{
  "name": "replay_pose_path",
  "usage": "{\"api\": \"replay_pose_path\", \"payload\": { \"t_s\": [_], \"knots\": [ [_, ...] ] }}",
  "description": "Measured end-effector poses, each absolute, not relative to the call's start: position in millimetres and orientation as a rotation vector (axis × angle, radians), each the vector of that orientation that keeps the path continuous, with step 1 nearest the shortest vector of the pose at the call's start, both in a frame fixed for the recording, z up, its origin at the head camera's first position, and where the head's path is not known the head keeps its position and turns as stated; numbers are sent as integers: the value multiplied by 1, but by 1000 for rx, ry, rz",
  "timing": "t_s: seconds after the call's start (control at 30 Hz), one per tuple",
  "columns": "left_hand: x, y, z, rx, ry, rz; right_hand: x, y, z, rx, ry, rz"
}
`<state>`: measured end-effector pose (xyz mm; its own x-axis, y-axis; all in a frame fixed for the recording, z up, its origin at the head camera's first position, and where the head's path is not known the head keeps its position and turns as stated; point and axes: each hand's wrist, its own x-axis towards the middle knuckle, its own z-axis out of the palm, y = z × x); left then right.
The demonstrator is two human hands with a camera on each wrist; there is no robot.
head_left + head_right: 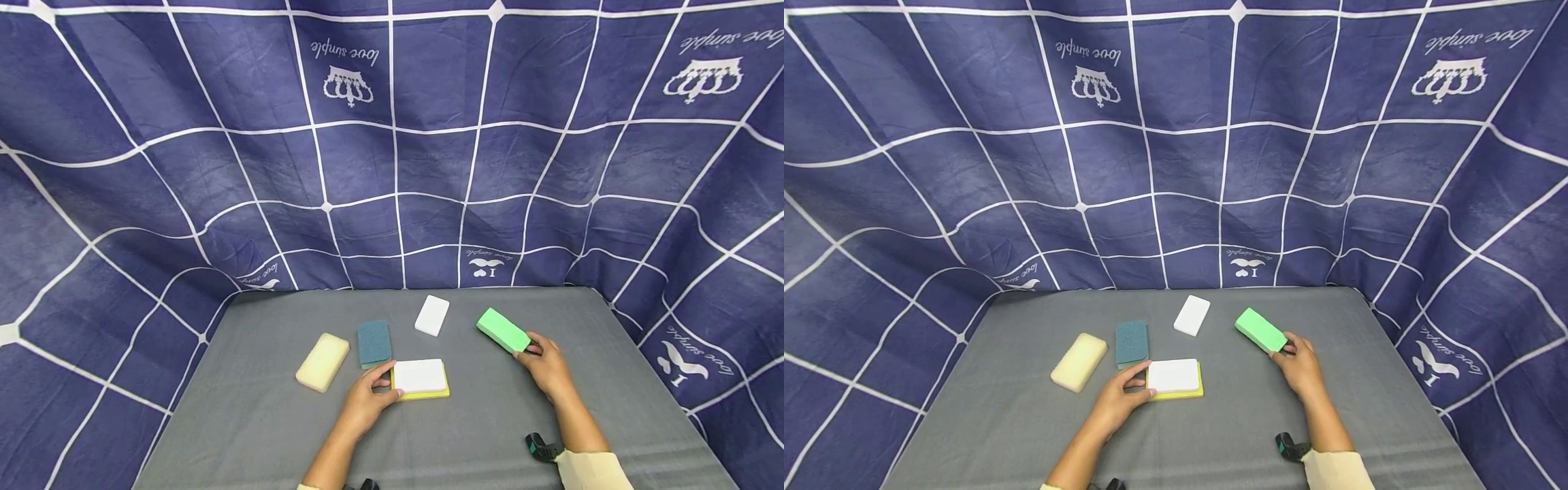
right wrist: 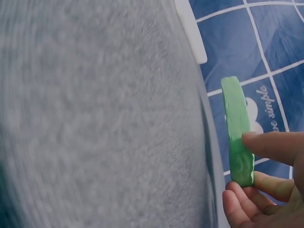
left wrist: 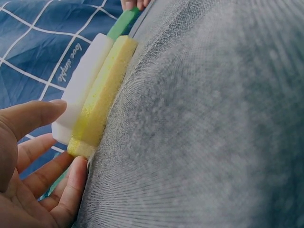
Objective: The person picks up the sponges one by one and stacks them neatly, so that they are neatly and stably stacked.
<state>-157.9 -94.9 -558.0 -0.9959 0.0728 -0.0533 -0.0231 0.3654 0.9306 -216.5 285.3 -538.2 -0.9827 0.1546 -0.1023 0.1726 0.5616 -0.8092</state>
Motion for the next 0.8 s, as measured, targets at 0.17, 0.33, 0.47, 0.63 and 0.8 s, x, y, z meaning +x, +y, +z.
{"api": "replay_pose_path", "payload": {
  "t_s": [0.17,0.33,0.47,0.63,0.8],
  "knots": [
    [-158,-94,-557,44,2531,1725,-214,281,-534,290,2730,-1491],
    [-158,-94,-558,35,2529,1733,-209,275,-530,275,2751,-1497],
    [-159,-94,-558,23,2528,1733,-205,269,-528,251,2761,-1493],
    [-159,-94,-559,23,2524,1729,-200,260,-526,211,2754,-1496],
    [-158,-95,-559,8,2512,1723,-195,253,-527,161,2774,-1492]
  ]
}}
